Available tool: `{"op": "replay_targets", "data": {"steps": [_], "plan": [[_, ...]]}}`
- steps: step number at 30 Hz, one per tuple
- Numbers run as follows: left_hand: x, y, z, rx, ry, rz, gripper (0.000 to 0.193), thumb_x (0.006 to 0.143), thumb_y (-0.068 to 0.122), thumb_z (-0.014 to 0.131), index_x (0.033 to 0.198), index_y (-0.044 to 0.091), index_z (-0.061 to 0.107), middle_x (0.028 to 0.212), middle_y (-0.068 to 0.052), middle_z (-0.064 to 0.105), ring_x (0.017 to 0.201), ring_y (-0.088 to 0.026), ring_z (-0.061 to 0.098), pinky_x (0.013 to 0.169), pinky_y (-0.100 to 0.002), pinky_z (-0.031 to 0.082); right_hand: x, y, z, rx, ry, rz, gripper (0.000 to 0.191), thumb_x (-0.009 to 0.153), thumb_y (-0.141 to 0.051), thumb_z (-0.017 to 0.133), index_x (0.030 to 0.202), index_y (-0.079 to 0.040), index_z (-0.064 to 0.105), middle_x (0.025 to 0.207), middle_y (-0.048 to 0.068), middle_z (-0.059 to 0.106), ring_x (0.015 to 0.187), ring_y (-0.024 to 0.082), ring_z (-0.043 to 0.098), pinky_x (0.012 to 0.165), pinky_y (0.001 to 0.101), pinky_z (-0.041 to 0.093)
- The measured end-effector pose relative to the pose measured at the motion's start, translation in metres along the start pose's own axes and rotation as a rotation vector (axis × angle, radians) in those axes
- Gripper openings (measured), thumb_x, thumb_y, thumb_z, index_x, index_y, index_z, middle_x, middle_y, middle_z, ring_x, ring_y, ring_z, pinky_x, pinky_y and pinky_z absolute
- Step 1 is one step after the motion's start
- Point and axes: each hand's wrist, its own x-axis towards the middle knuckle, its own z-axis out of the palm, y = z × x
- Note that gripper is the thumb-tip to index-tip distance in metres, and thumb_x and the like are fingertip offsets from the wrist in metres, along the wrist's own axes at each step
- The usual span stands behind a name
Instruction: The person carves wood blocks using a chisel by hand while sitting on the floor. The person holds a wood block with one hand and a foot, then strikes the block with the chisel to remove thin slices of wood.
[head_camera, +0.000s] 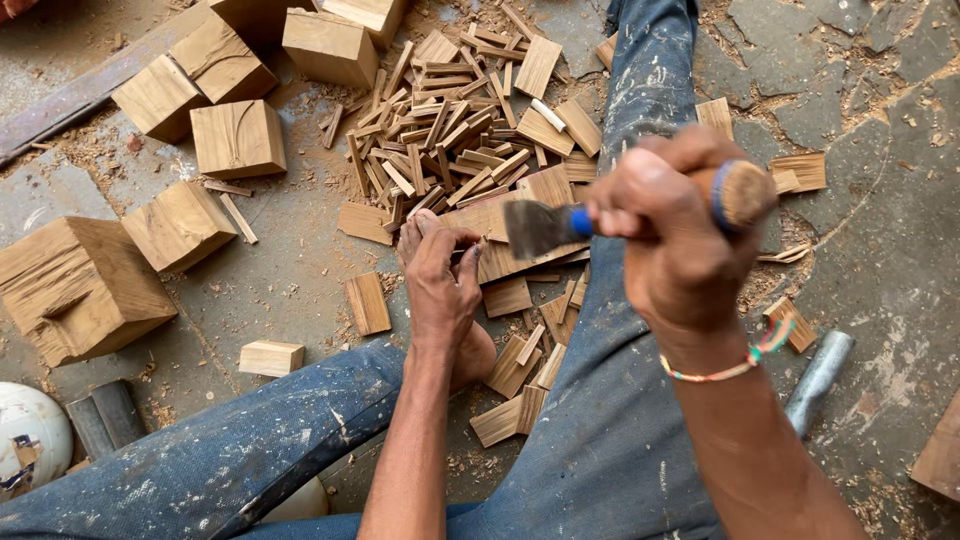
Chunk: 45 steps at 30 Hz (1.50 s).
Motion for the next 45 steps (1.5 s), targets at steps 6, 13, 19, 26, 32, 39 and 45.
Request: {"op": "replay_targets", "data": {"steps": [6,13,19,26,32,39,45], "plan": [[-0.001,0.009,-0.005,0.073,0.008,0.043,0.015,0.086,0.010,0.077,0.100,0.012,0.071,0.098,-0.007,0.074,0.109,-0.027,0.069,0.122,-0.058,0.028,0.006,0.001,0.053,-0.284,-0.181,-0.082,0.019,0.103,-0.001,0.066,0.085,-0.003,0.059,0.074,0.007,0.062,0.060,0.011,0.059,0.056,0.0263,0.051],[0.001,0.013,-0.009,0.047,-0.004,-0.019,0.008,0.090,0.008,0.074,0.096,0.011,0.071,0.095,-0.008,0.073,0.104,-0.025,0.069,0.123,-0.057,0.030,0.002,0.003,0.060,-0.261,-0.185,-0.023,0.026,0.107,-0.003,0.066,0.082,-0.001,0.058,0.074,0.005,0.062,0.063,0.009,0.057,0.060,0.0241,0.049],[0.001,0.016,-0.011,0.035,0.036,0.023,0.009,0.087,0.007,0.075,0.095,0.009,0.071,0.096,-0.010,0.074,0.105,-0.029,0.069,0.119,-0.056,0.033,0.001,0.010,0.054,-0.273,-0.196,-0.035,0.028,0.107,-0.001,0.066,0.080,-0.001,0.056,0.074,0.005,0.060,0.062,0.009,0.056,0.060,0.0242,0.048],[-0.002,0.021,-0.015,-0.011,0.044,-0.006,0.009,0.092,0.003,0.071,0.100,0.007,0.070,0.100,-0.010,0.074,0.103,-0.027,0.071,0.119,-0.051,0.040,-0.002,0.020,0.057,-0.160,-0.144,-0.035,0.024,0.104,-0.001,0.065,0.082,0.000,0.056,0.073,0.004,0.059,0.060,0.009,0.056,0.056,0.0248,0.048],[0.002,0.034,-0.022,0.026,0.122,0.048,0.014,0.084,-0.002,0.072,0.097,0.003,0.068,0.097,-0.017,0.069,0.108,-0.040,0.064,0.117,-0.055,0.037,0.001,0.021,0.062,-0.304,-0.165,-0.042,0.029,0.105,0.000,0.066,0.078,-0.001,0.053,0.071,0.004,0.055,0.061,0.008,0.051,0.056,0.0244,0.043],[-0.007,0.030,-0.013,0.050,0.168,0.056,0.014,0.087,-0.002,0.071,0.100,0.002,0.068,0.100,-0.020,0.068,0.106,-0.043,0.061,0.113,-0.057,0.039,-0.001,0.012,0.064,-0.120,-0.093,-0.069,0.018,0.102,-0.002,0.063,0.087,-0.004,0.054,0.072,0.001,0.056,0.058,0.008,0.052,0.053,0.0254,0.042],[0.013,0.043,-0.024,0.010,0.231,0.156,0.014,0.082,-0.002,0.068,0.095,0.002,0.064,0.101,-0.026,0.064,0.107,-0.045,0.060,0.104,-0.054,0.045,0.006,0.025,0.077,-0.339,-0.046,-0.025,0.025,0.099,-0.002,0.068,0.078,-0.006,0.056,0.068,-0.003,0.053,0.062,0.006,0.051,0.054,0.0253,0.040]]}}
